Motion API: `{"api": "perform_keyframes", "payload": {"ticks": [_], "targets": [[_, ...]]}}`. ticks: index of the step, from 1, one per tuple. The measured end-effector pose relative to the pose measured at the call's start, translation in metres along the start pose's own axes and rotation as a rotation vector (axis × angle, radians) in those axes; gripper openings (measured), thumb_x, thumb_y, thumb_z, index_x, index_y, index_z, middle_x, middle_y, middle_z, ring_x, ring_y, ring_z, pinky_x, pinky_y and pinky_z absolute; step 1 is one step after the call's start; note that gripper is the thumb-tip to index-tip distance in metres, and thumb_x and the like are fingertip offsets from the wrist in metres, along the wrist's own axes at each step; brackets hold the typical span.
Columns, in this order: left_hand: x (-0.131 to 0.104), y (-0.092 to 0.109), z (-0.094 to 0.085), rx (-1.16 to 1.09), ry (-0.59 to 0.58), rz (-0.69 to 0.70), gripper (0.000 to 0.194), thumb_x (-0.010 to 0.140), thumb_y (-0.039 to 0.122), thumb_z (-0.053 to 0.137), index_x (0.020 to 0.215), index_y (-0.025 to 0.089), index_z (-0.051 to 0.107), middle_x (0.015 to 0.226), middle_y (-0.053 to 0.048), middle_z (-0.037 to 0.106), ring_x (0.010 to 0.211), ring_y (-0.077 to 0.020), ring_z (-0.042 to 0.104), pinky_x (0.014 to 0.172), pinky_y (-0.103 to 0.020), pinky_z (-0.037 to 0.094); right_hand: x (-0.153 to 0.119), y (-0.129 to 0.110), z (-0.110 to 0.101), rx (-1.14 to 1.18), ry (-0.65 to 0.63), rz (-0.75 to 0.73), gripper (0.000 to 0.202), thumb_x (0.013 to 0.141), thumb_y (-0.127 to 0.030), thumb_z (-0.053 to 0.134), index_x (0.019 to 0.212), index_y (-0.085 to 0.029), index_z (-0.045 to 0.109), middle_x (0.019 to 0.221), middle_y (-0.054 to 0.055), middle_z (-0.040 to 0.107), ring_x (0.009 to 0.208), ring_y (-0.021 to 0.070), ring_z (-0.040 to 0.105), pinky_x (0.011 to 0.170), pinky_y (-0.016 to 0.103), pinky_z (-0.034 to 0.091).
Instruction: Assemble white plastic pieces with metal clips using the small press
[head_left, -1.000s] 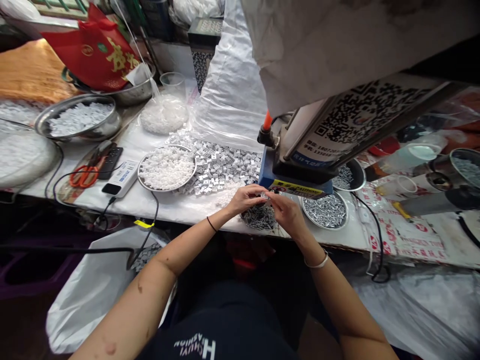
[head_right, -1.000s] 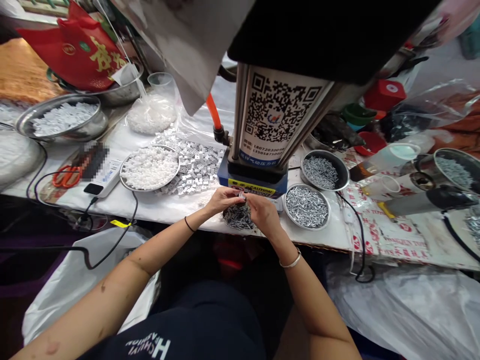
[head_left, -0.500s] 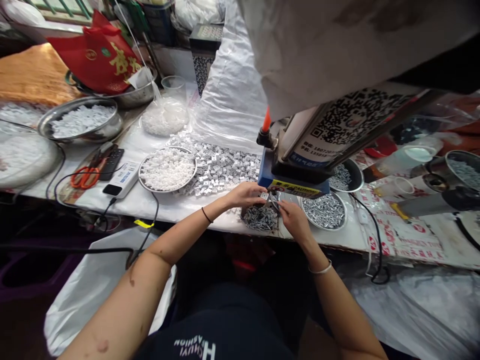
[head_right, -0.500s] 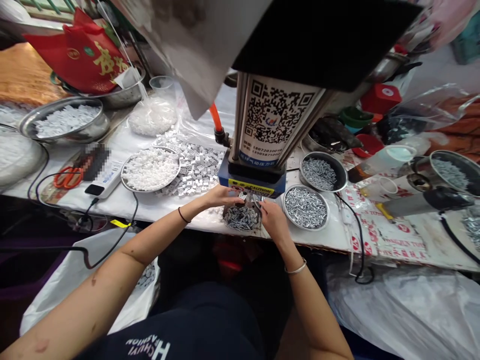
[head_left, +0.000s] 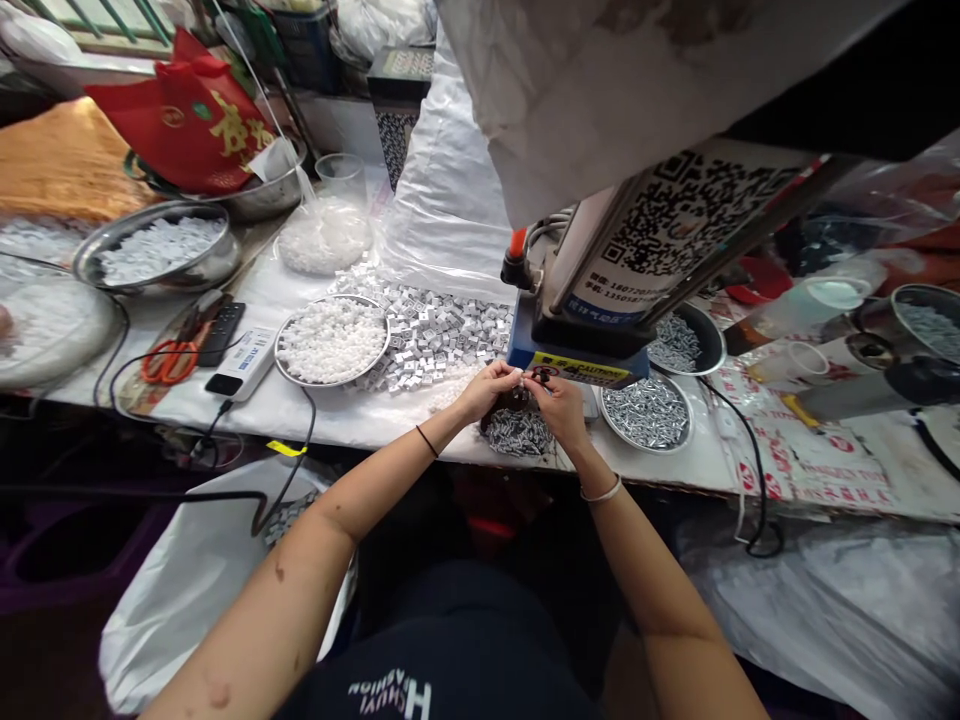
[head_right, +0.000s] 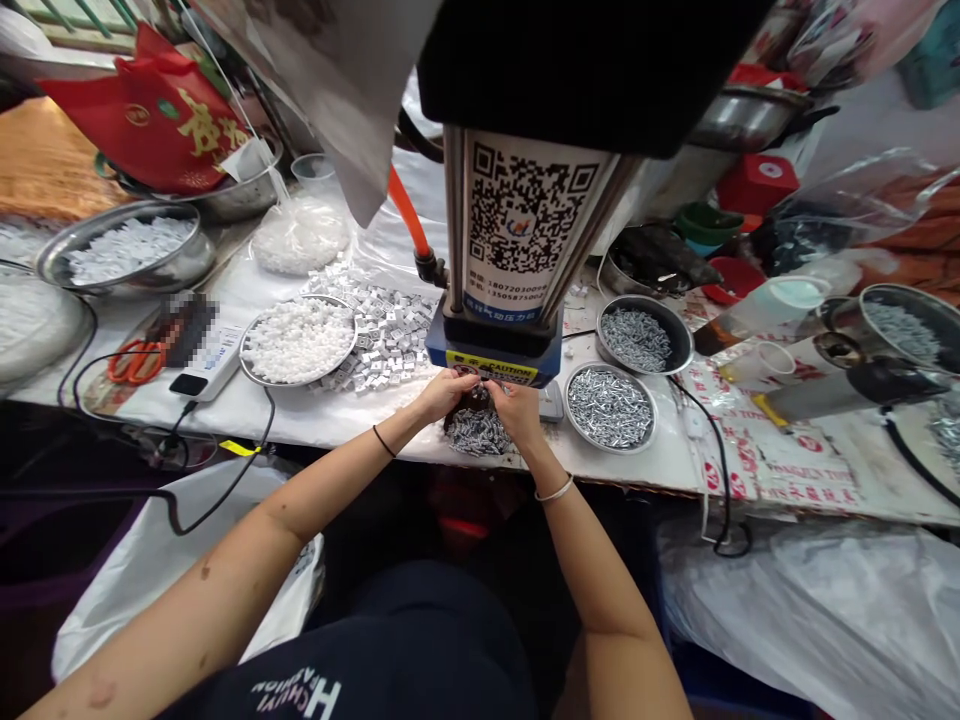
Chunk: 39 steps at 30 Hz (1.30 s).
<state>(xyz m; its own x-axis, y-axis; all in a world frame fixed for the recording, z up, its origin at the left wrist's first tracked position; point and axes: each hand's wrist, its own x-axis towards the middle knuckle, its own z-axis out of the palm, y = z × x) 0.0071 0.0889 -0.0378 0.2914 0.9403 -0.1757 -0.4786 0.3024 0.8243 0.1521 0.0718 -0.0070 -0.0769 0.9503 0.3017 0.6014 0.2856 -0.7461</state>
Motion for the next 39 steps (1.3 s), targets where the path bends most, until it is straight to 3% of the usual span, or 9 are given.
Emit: {"api": "perform_keyframes", "payload": {"ticks": [10, 16, 21, 24, 28, 33, 36, 39], "targets": [[-0.005, -0.010, -0.001, -0.017, 0.013, 0.118, 0.031, 0.066, 0.033, 0.074, 0.083, 0.014, 0.057, 0.072, 0.002, 0.063, 0.065, -0.0078, 0.056, 0.068, -0.021, 0.041, -0.002, -0.006, 0.003, -0.200, -0.001, -0.088, 0.028, 0.086, -0.031, 0.050, 0.070, -0.019, 0.069, 0.075, 0.008, 0.072, 0.071, 0.0215, 0.066, 0.065, 0.029, 0.048], [-0.002, -0.016, -0.002, -0.046, 0.062, 0.110, 0.032, 0.063, 0.029, 0.076, 0.084, 0.014, 0.058, 0.076, 0.000, 0.065, 0.068, -0.0090, 0.059, 0.072, -0.022, 0.042, 0.003, -0.005, 0.001, 0.019, 0.003, 0.042, 0.021, 0.083, -0.030, 0.053, 0.077, -0.020, 0.070, 0.083, 0.004, 0.073, 0.081, 0.0217, 0.067, 0.079, 0.033, 0.050], [-0.013, -0.012, -0.002, 0.051, 0.008, 0.191, 0.033, 0.068, 0.034, 0.072, 0.091, 0.015, 0.058, 0.081, -0.001, 0.064, 0.073, -0.0096, 0.058, 0.074, -0.022, 0.043, -0.009, -0.013, 0.001, 0.007, 0.013, 0.000, 0.016, 0.082, -0.028, 0.056, 0.086, -0.020, 0.070, 0.088, 0.005, 0.073, 0.086, 0.0225, 0.067, 0.078, 0.033, 0.051], [-0.017, -0.007, 0.001, 0.256, -0.004, 0.223, 0.032, 0.072, 0.038, 0.068, 0.094, 0.016, 0.060, 0.086, -0.001, 0.064, 0.074, -0.0097, 0.057, 0.073, -0.022, 0.042, -0.018, -0.012, -0.005, -0.033, -0.013, -0.097, 0.020, 0.085, -0.028, 0.052, 0.097, -0.023, 0.067, 0.095, 0.005, 0.071, 0.088, 0.0207, 0.065, 0.079, 0.033, 0.051], [-0.016, 0.002, 0.003, 0.526, -0.035, 0.139, 0.027, 0.073, 0.038, 0.067, 0.086, 0.014, 0.063, 0.076, -0.001, 0.062, 0.064, -0.0087, 0.052, 0.065, -0.022, 0.041, -0.030, 0.021, -0.041, -0.221, 0.082, -0.113, 0.024, 0.088, -0.025, 0.046, 0.101, -0.022, 0.066, 0.097, 0.007, 0.069, 0.091, 0.0205, 0.060, 0.083, 0.036, 0.047], [-0.013, 0.010, 0.005, 0.506, -0.102, 0.088, 0.030, 0.073, 0.037, 0.067, 0.091, 0.013, 0.063, 0.088, -0.005, 0.065, 0.071, -0.0112, 0.056, 0.068, -0.024, 0.042, -0.045, 0.093, -0.098, -0.751, 0.194, 0.153, 0.025, 0.080, -0.034, 0.057, 0.084, -0.012, 0.069, 0.096, 0.016, 0.065, 0.102, 0.0325, 0.049, 0.090, 0.050, 0.036], [-0.018, 0.010, 0.006, 0.466, -0.070, 0.096, 0.036, 0.072, 0.037, 0.068, 0.097, 0.014, 0.059, 0.099, -0.007, 0.064, 0.076, -0.0117, 0.057, 0.071, -0.025, 0.043, -0.049, 0.117, -0.110, -0.722, 0.106, 0.232, 0.025, 0.078, -0.036, 0.056, 0.076, -0.015, 0.069, 0.081, 0.011, 0.066, 0.089, 0.0276, 0.052, 0.081, 0.042, 0.040], [-0.030, 0.009, 0.000, 0.437, 0.040, 0.171, 0.039, 0.072, 0.037, 0.068, 0.102, 0.017, 0.056, 0.106, -0.007, 0.061, 0.085, -0.0131, 0.058, 0.076, -0.026, 0.044, -0.049, 0.121, -0.109, -0.680, 0.143, 0.288, 0.025, 0.078, -0.037, 0.053, 0.071, -0.018, 0.068, 0.064, 0.007, 0.061, 0.078, 0.0248, 0.051, 0.073, 0.037, 0.041]]}}
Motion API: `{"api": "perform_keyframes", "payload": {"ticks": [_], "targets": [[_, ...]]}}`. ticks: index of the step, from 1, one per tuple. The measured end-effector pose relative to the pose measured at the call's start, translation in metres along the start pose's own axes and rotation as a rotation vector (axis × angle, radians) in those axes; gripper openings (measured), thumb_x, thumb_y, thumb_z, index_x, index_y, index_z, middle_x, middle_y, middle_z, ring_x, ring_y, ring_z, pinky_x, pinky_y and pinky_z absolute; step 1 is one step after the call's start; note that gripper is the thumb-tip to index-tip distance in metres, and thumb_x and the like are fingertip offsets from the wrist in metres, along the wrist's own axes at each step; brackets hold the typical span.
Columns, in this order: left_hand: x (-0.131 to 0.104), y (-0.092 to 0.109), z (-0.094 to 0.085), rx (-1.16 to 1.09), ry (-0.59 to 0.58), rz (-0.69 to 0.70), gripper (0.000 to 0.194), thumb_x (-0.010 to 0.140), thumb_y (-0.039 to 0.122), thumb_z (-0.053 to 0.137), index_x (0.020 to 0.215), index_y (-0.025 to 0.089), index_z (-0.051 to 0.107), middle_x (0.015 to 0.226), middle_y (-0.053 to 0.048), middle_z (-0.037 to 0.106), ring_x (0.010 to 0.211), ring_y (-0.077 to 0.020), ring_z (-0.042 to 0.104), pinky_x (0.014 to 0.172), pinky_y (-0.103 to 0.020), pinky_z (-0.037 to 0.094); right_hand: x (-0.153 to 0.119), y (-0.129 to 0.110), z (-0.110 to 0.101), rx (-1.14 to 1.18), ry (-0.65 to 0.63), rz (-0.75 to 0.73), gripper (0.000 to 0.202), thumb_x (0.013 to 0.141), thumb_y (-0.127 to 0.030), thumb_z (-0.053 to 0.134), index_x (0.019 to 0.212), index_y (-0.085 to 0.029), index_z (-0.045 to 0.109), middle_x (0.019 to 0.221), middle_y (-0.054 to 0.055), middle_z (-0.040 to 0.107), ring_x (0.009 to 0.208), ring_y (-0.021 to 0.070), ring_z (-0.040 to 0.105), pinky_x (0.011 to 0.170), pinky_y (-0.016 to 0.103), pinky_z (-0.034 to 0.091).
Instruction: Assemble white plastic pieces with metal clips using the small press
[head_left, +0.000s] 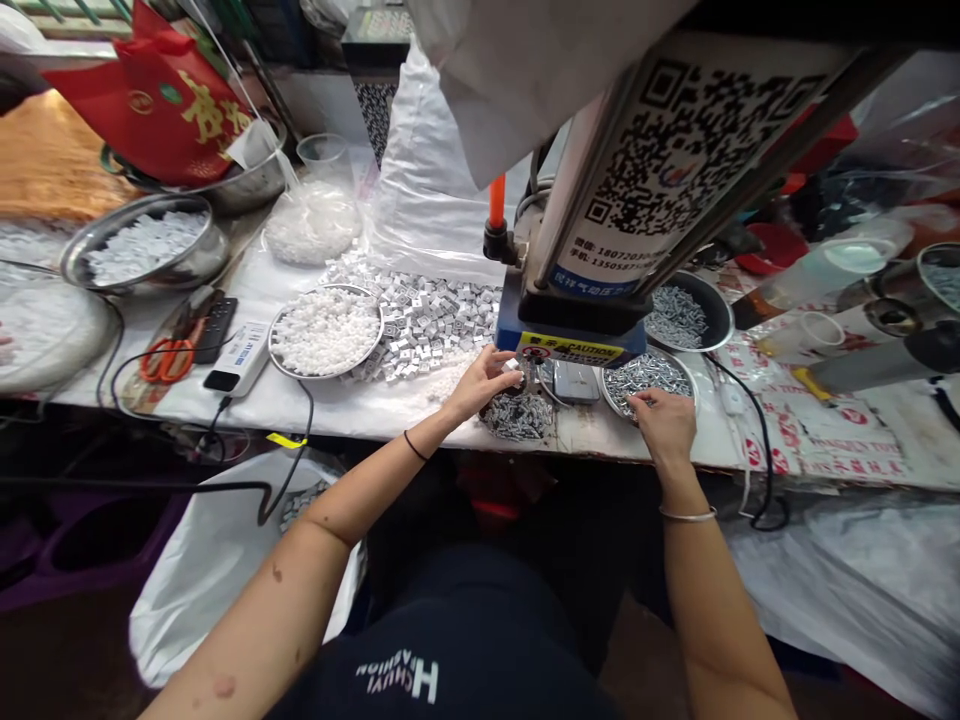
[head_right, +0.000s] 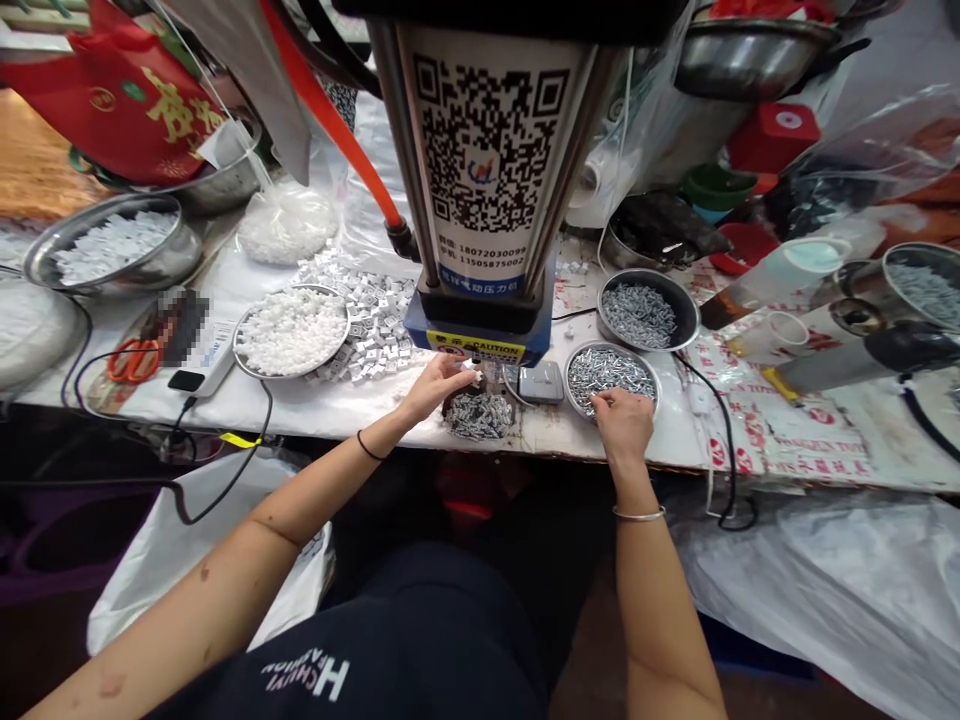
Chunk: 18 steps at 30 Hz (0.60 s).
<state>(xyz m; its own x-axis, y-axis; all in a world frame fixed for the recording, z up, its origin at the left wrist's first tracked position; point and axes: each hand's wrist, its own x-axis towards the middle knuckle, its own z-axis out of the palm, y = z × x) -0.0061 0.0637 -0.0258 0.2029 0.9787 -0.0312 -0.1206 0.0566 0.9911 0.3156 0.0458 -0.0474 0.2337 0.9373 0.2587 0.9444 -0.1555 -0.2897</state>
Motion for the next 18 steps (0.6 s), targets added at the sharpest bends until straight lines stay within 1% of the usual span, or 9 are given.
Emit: {"api": "perform_keyframes", "payload": {"ticks": [1, 3, 5, 6, 8, 10, 11, 13, 18], "targets": [[-0.005, -0.001, -0.003, 0.046, 0.058, 0.006, 0.035, 0.073, 0.037, 0.066, 0.100, 0.017, 0.057, 0.102, -0.006, 0.062, 0.084, -0.0131, 0.058, 0.076, -0.026, 0.044, 0.000, -0.001, 0.000, -0.002, 0.016, 0.010, 0.025, 0.077, -0.037, 0.053, 0.070, -0.018, 0.067, 0.060, 0.006, 0.059, 0.076, 0.0247, 0.050, 0.071, 0.036, 0.040], [-0.016, -0.005, -0.011, 0.241, 0.143, -0.020, 0.026, 0.075, 0.037, 0.064, 0.089, 0.016, 0.062, 0.087, -0.004, 0.063, 0.078, -0.0129, 0.057, 0.073, -0.026, 0.043, -0.001, -0.004, -0.001, -0.013, 0.049, -0.005, 0.026, 0.078, -0.038, 0.052, 0.070, -0.018, 0.067, 0.060, 0.007, 0.058, 0.077, 0.0250, 0.049, 0.070, 0.036, 0.039], [-0.023, -0.008, -0.016, 0.447, 0.155, -0.075, 0.023, 0.074, 0.038, 0.064, 0.077, 0.016, 0.067, 0.078, -0.003, 0.062, 0.072, -0.0127, 0.055, 0.068, -0.025, 0.042, -0.003, -0.005, -0.002, -0.031, 0.075, -0.037, 0.026, 0.080, -0.037, 0.051, 0.072, -0.018, 0.067, 0.066, 0.008, 0.061, 0.080, 0.0254, 0.050, 0.070, 0.035, 0.039], [-0.025, -0.010, -0.017, 0.508, 0.149, -0.102, 0.022, 0.072, 0.038, 0.065, 0.073, 0.016, 0.068, 0.077, -0.003, 0.062, 0.070, -0.0126, 0.055, 0.067, -0.025, 0.041, -0.003, -0.005, -0.003, -0.042, 0.089, -0.047, 0.027, 0.081, -0.037, 0.050, 0.074, -0.018, 0.068, 0.069, 0.009, 0.062, 0.081, 0.0256, 0.051, 0.069, 0.034, 0.039], [-0.026, -0.011, -0.017, 0.527, 0.136, -0.147, 0.020, 0.072, 0.036, 0.066, 0.071, 0.016, 0.069, 0.076, -0.002, 0.062, 0.068, -0.0124, 0.055, 0.064, -0.024, 0.041, -0.004, -0.005, -0.005, -0.055, 0.117, -0.056, 0.027, 0.082, -0.036, 0.050, 0.077, -0.018, 0.069, 0.073, 0.010, 0.064, 0.083, 0.0257, 0.053, 0.069, 0.033, 0.040], [-0.024, -0.011, -0.014, 0.503, 0.140, -0.159, 0.017, 0.072, 0.032, 0.066, 0.070, 0.016, 0.069, 0.074, -0.002, 0.062, 0.067, -0.0120, 0.055, 0.062, -0.024, 0.041, -0.004, -0.007, -0.009, -0.033, 0.139, -0.067, 0.028, 0.083, -0.036, 0.049, 0.082, -0.017, 0.070, 0.076, 0.010, 0.067, 0.081, 0.0250, 0.057, 0.070, 0.033, 0.042], [-0.024, -0.011, -0.013, 0.510, 0.141, -0.143, 0.016, 0.073, 0.030, 0.065, 0.070, 0.015, 0.068, 0.073, -0.002, 0.062, 0.066, -0.0120, 0.056, 0.063, -0.024, 0.042, -0.005, -0.009, -0.011, -0.001, 0.149, -0.069, 0.029, 0.083, -0.036, 0.049, 0.084, -0.017, 0.070, 0.078, 0.010, 0.068, 0.079, 0.0244, 0.058, 0.071, 0.033, 0.043], [-0.026, -0.009, -0.011, 0.561, 0.139, -0.061, 0.013, 0.075, 0.027, 0.063, 0.070, 0.016, 0.068, 0.073, -0.001, 0.061, 0.068, -0.0120, 0.056, 0.065, -0.024, 0.042, -0.009, -0.014, -0.015, 0.103, 0.165, -0.057, 0.029, 0.084, -0.037, 0.049, 0.088, -0.017, 0.070, 0.084, 0.009, 0.070, 0.078, 0.0229, 0.062, 0.073, 0.033, 0.045], [-0.038, -0.012, -0.009, 0.693, 0.137, 0.227, 0.016, 0.083, 0.028, 0.058, 0.077, 0.018, 0.068, 0.076, -0.003, 0.060, 0.072, -0.0127, 0.057, 0.066, -0.024, 0.044, -0.028, -0.035, -0.023, 0.377, 0.162, 0.022, 0.024, 0.081, -0.035, 0.054, 0.092, -0.019, 0.069, 0.090, 0.006, 0.071, 0.081, 0.0201, 0.066, 0.077, 0.031, 0.050]]}}
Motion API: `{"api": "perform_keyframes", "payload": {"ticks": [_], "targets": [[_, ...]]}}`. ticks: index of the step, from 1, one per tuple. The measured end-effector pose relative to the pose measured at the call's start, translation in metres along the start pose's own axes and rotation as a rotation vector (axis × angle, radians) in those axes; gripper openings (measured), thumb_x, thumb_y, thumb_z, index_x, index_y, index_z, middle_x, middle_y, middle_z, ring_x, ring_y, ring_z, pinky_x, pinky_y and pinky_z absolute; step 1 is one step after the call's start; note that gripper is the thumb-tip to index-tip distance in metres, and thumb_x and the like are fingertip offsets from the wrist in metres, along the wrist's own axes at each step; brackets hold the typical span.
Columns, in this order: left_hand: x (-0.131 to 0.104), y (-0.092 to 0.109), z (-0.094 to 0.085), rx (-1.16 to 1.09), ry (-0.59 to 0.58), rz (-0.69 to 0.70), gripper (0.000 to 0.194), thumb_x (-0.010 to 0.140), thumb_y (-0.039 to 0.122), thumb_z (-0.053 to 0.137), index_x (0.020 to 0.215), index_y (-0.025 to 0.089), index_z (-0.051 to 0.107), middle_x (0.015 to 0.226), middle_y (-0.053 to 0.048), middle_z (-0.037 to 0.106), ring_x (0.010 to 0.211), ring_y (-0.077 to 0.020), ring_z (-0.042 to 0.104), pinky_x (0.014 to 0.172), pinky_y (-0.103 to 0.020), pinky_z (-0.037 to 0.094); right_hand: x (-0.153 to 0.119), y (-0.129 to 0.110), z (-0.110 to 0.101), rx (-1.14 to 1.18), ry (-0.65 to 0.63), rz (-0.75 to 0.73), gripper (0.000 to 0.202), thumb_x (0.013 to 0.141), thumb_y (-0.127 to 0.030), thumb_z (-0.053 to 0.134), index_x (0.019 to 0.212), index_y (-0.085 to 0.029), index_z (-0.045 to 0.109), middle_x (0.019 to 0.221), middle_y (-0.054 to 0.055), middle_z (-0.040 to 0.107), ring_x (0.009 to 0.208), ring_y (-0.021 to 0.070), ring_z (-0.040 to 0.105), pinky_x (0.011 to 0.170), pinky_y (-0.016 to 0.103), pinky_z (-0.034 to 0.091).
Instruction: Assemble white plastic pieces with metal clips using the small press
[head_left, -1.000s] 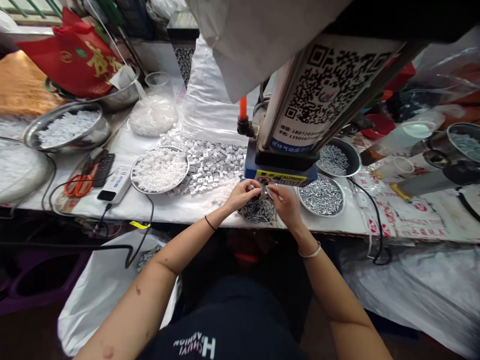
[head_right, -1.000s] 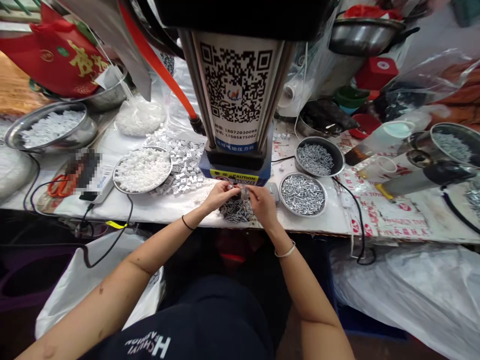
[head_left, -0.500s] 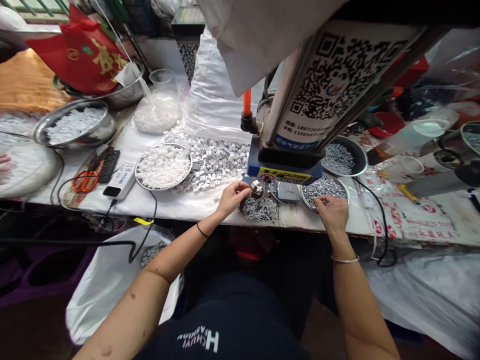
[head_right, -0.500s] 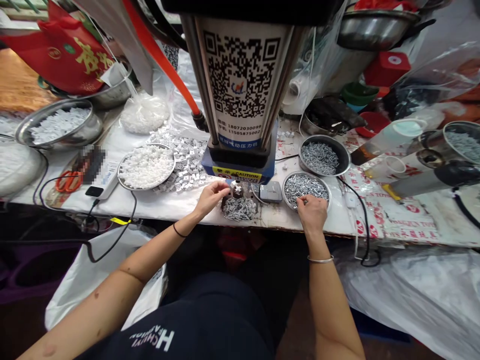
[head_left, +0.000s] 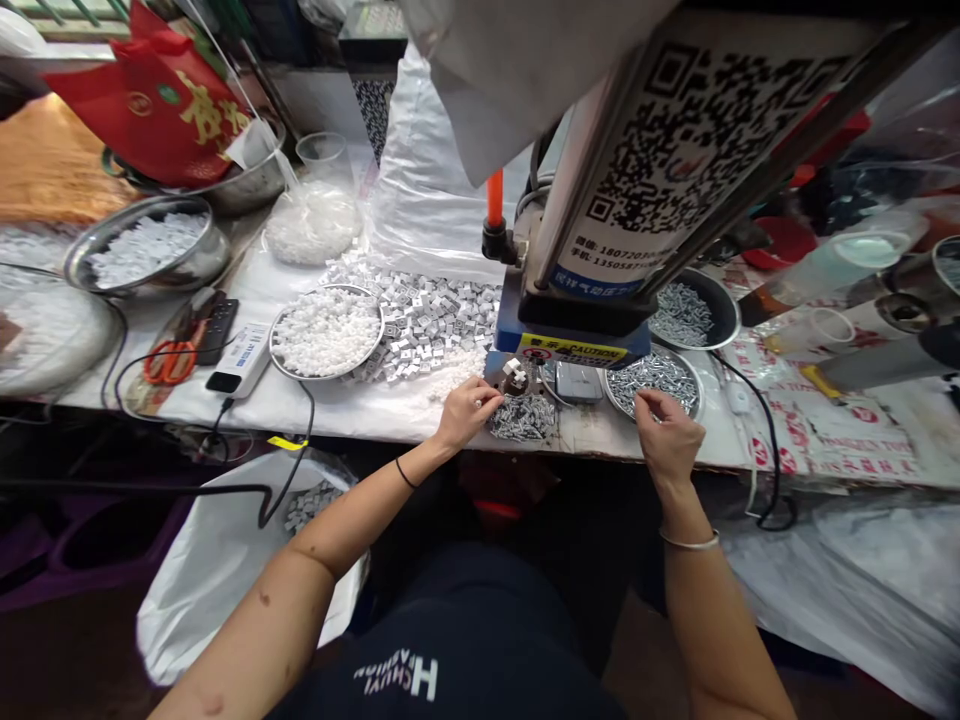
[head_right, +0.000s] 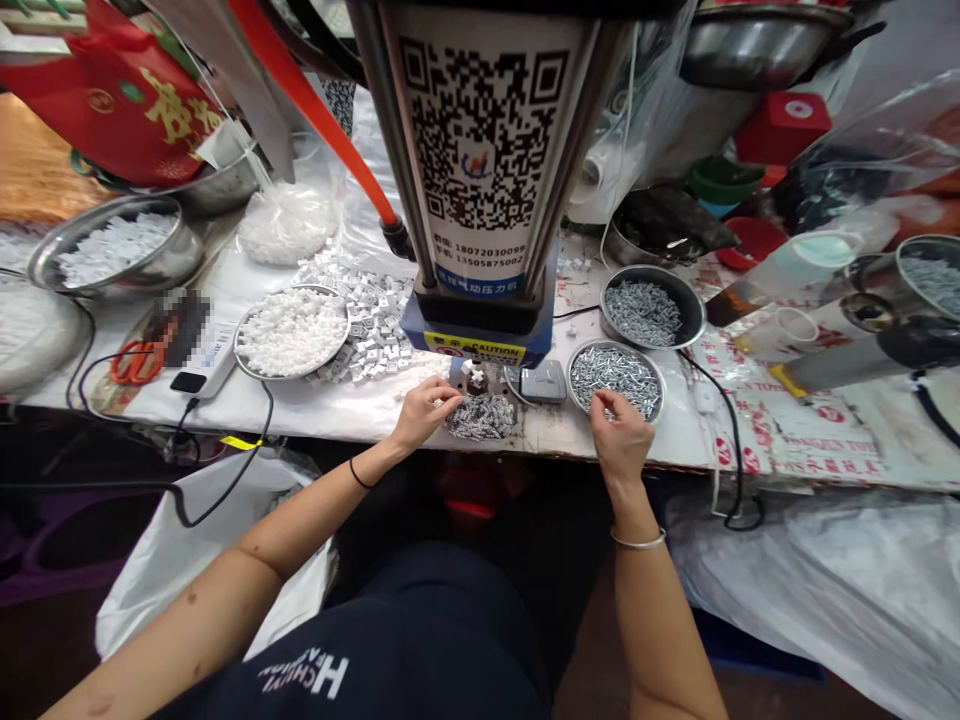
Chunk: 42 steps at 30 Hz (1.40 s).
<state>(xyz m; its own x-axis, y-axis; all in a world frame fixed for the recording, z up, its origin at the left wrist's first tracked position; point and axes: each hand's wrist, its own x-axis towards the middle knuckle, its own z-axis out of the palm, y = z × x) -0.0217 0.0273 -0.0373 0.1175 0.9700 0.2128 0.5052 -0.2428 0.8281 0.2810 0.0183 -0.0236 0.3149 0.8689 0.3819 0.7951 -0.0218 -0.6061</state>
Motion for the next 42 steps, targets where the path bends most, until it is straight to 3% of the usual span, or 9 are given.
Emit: {"api": "perform_keyframes", "payload": {"ticks": [6, 9, 11, 16, 23, 26, 31, 37, 42], "targets": [[-0.003, -0.007, 0.004, 0.172, -0.001, 0.323, 0.019, 0.089, 0.028, 0.049, 0.083, 0.017, 0.063, 0.083, -0.006, 0.063, 0.079, -0.0157, 0.058, 0.073, -0.029, 0.047, -0.024, -0.026, 0.002, 0.289, -0.117, 0.096, 0.023, 0.078, -0.036, 0.058, 0.091, -0.019, 0.068, 0.090, 0.005, 0.071, 0.081, 0.0195, 0.068, 0.082, 0.034, 0.053], [-0.003, -0.007, 0.001, 0.165, 0.007, 0.382, 0.017, 0.089, 0.026, 0.049, 0.087, 0.018, 0.064, 0.086, -0.006, 0.065, 0.081, -0.0161, 0.059, 0.075, -0.030, 0.047, -0.034, -0.038, 0.001, 0.355, -0.183, 0.144, 0.022, 0.076, -0.035, 0.061, 0.090, -0.019, 0.068, 0.088, 0.005, 0.071, 0.081, 0.0201, 0.068, 0.080, 0.034, 0.053], [-0.006, -0.004, -0.003, 0.116, 0.001, 0.347, 0.016, 0.088, 0.026, 0.051, 0.090, 0.018, 0.065, 0.087, -0.006, 0.064, 0.082, -0.0158, 0.059, 0.075, -0.029, 0.048, -0.039, -0.043, -0.001, 0.365, -0.198, 0.157, 0.020, 0.076, -0.034, 0.062, 0.087, -0.019, 0.068, 0.086, 0.004, 0.070, 0.080, 0.0201, 0.068, 0.079, 0.034, 0.054], [-0.020, 0.006, -0.009, 0.092, -0.156, 0.167, 0.015, 0.082, 0.028, 0.060, 0.092, 0.020, 0.067, 0.085, -0.004, 0.059, 0.075, -0.0131, 0.057, 0.069, -0.025, 0.047, -0.050, -0.048, -0.004, 0.383, -0.211, 0.159, 0.020, 0.076, -0.034, 0.062, 0.086, -0.018, 0.068, 0.084, 0.005, 0.070, 0.078, 0.0199, 0.068, 0.079, 0.035, 0.054], [-0.014, 0.012, 0.003, 0.042, -0.138, 0.036, 0.010, 0.080, 0.025, 0.062, 0.084, 0.020, 0.070, 0.076, -0.002, 0.056, 0.068, -0.0117, 0.054, 0.066, -0.023, 0.044, -0.060, -0.058, 0.006, 0.512, -0.239, 0.176, 0.022, 0.076, -0.036, 0.064, 0.088, -0.018, 0.067, 0.087, 0.006, 0.070, 0.080, 0.0204, 0.068, 0.080, 0.037, 0.054], [-0.010, 0.014, 0.001, 0.001, -0.179, 0.021, 0.011, 0.080, 0.025, 0.061, 0.085, 0.020, 0.071, 0.077, -0.002, 0.055, 0.068, -0.0114, 0.053, 0.065, -0.023, 0.043, -0.061, -0.065, 0.008, 0.547, -0.236, 0.179, 0.022, 0.076, -0.035, 0.065, 0.090, -0.018, 0.067, 0.088, 0.005, 0.070, 0.081, 0.0199, 0.067, 0.082, 0.036, 0.054], [-0.010, 0.016, -0.002, -0.164, -0.151, -0.140, 0.012, 0.076, 0.025, 0.065, 0.082, 0.018, 0.072, 0.077, -0.002, 0.055, 0.061, -0.0092, 0.049, 0.059, -0.022, 0.042, -0.064, -0.072, 0.010, 0.611, -0.267, 0.198, 0.021, 0.075, -0.035, 0.066, 0.088, -0.018, 0.067, 0.086, 0.004, 0.070, 0.079, 0.0187, 0.067, 0.081, 0.035, 0.054], [-0.011, 0.023, -0.003, 0.032, -0.183, -0.030, 0.013, 0.077, 0.021, 0.060, 0.084, 0.019, 0.071, 0.079, -0.002, 0.057, 0.070, -0.0123, 0.054, 0.066, -0.024, 0.043, -0.069, -0.084, 0.019, 0.611, -0.330, 0.169, 0.019, 0.076, -0.035, 0.064, 0.086, -0.019, 0.067, 0.084, 0.004, 0.070, 0.078, 0.0186, 0.067, 0.077, 0.032, 0.055], [-0.010, 0.027, -0.003, -0.037, -0.149, -0.106, 0.012, 0.080, 0.025, 0.059, 0.076, 0.018, 0.069, 0.077, -0.003, 0.058, 0.071, -0.0133, 0.055, 0.067, -0.025, 0.043, -0.072, -0.090, 0.020, 0.628, -0.337, 0.173, 0.018, 0.076, -0.033, 0.064, 0.088, -0.020, 0.067, 0.086, 0.004, 0.071, 0.081, 0.0194, 0.068, 0.080, 0.034, 0.055]]}}
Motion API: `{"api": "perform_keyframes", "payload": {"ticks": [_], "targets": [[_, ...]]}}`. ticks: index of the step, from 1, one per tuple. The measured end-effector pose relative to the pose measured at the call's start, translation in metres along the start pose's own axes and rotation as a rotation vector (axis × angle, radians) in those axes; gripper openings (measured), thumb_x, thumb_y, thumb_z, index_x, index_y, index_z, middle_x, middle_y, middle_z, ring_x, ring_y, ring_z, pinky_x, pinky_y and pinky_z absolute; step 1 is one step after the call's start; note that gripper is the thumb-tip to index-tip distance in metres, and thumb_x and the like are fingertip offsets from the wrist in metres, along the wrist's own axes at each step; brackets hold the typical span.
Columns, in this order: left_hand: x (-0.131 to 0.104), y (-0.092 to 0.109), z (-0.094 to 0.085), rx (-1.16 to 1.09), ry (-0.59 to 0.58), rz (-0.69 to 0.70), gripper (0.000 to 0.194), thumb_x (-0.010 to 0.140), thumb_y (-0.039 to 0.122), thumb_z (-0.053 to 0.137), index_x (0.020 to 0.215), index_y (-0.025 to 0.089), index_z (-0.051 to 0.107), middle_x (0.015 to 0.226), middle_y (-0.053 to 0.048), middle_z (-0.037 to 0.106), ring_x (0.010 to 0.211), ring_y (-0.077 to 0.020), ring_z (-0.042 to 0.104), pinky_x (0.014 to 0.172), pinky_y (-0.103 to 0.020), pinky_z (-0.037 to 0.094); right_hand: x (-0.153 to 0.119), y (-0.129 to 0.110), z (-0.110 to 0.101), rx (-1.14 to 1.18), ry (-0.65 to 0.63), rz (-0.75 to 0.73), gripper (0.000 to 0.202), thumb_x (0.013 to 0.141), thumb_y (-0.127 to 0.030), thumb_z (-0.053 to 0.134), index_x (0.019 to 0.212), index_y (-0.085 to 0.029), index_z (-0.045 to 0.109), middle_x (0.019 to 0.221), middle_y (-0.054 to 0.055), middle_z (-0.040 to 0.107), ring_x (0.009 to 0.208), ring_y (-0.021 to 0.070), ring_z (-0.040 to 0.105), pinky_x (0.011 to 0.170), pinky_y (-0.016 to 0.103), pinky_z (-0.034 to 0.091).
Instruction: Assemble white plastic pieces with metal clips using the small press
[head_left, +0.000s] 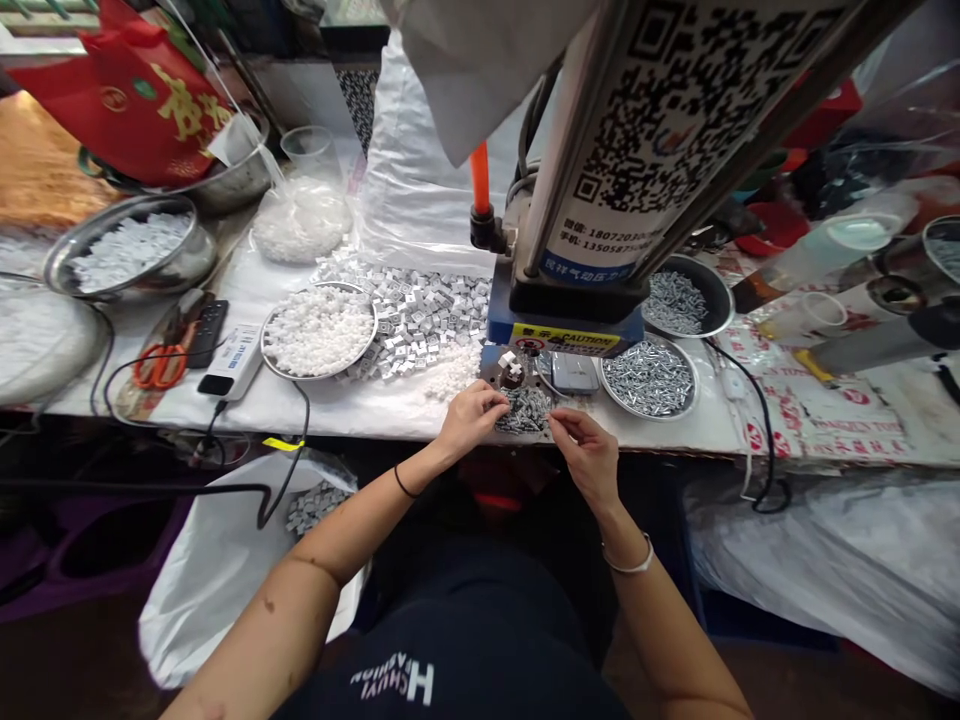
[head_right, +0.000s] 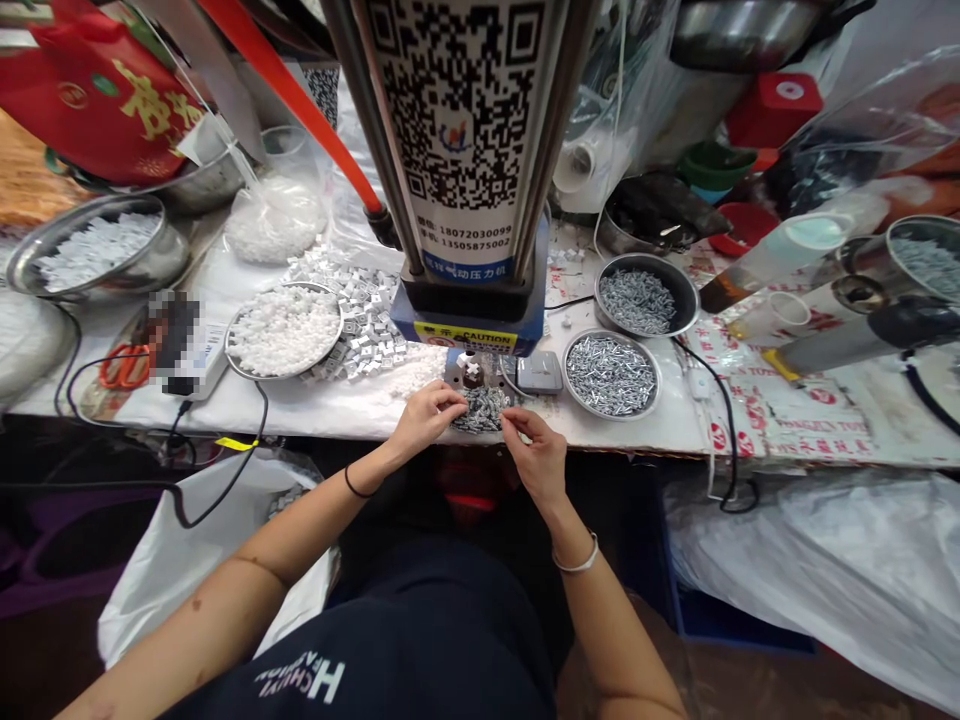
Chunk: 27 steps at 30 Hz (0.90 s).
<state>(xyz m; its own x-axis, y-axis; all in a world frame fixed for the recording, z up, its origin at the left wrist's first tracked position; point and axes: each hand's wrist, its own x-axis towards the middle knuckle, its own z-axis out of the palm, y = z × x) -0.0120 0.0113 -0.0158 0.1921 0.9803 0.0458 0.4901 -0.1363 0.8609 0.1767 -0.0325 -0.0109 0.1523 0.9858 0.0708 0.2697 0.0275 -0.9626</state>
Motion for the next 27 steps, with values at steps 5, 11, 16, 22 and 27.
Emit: {"api": "perform_keyframes", "payload": {"ticks": [5, 11, 16, 22, 27], "targets": [[-0.002, -0.001, 0.000, -0.271, 0.044, -0.025, 0.017, 0.081, 0.030, 0.058, 0.076, 0.017, 0.068, 0.080, -0.004, 0.059, 0.078, -0.0144, 0.056, 0.072, -0.025, 0.044, 0.001, -0.007, 0.007, 0.029, 0.013, 0.011, 0.019, 0.076, -0.036, 0.064, 0.087, -0.020, 0.068, 0.086, 0.004, 0.071, 0.079, 0.0195, 0.068, 0.079, 0.034, 0.055], [-0.007, 0.007, 0.001, -0.612, -0.017, -0.232, 0.023, 0.074, 0.037, 0.065, 0.076, 0.014, 0.066, 0.073, -0.002, 0.061, 0.068, -0.0111, 0.051, 0.064, -0.023, 0.040, 0.009, -0.019, 0.027, -0.034, -0.034, -0.054, 0.017, 0.080, -0.035, 0.060, 0.088, -0.022, 0.068, 0.087, 0.002, 0.071, 0.080, 0.0175, 0.068, 0.077, 0.029, 0.054], [-0.007, 0.015, 0.000, -0.782, -0.096, -0.370, 0.032, 0.068, 0.043, 0.069, 0.075, 0.012, 0.065, 0.055, 0.003, 0.049, 0.049, -0.0048, 0.032, 0.048, -0.021, 0.023, 0.012, -0.022, 0.032, -0.083, -0.061, -0.093, 0.017, 0.082, -0.035, 0.058, 0.088, -0.023, 0.068, 0.087, 0.001, 0.070, 0.079, 0.0165, 0.067, 0.075, 0.027, 0.053], [-0.008, 0.020, 0.005, -0.994, -0.152, -0.443, 0.037, 0.061, 0.046, 0.074, 0.071, 0.011, 0.063, 0.056, 0.003, 0.046, 0.050, -0.0045, 0.033, 0.048, -0.021, 0.021, 0.014, -0.026, 0.029, -0.232, -0.123, -0.269, 0.015, 0.084, -0.032, 0.056, 0.091, -0.028, 0.069, 0.089, 0.001, 0.070, 0.085, 0.0176, 0.065, 0.079, 0.030, 0.051], [0.000, 0.009, -0.004, -0.787, -0.206, -0.304, 0.037, 0.078, 0.048, 0.058, 0.083, 0.012, 0.068, 0.060, -0.001, 0.054, 0.053, -0.0087, 0.043, 0.051, -0.023, 0.032, 0.016, -0.025, 0.033, -0.196, -0.072, -0.284, 0.015, 0.083, -0.031, 0.058, 0.091, -0.029, 0.070, 0.091, 0.001, 0.071, 0.086, 0.0187, 0.065, 0.081, 0.033, 0.051]]}}
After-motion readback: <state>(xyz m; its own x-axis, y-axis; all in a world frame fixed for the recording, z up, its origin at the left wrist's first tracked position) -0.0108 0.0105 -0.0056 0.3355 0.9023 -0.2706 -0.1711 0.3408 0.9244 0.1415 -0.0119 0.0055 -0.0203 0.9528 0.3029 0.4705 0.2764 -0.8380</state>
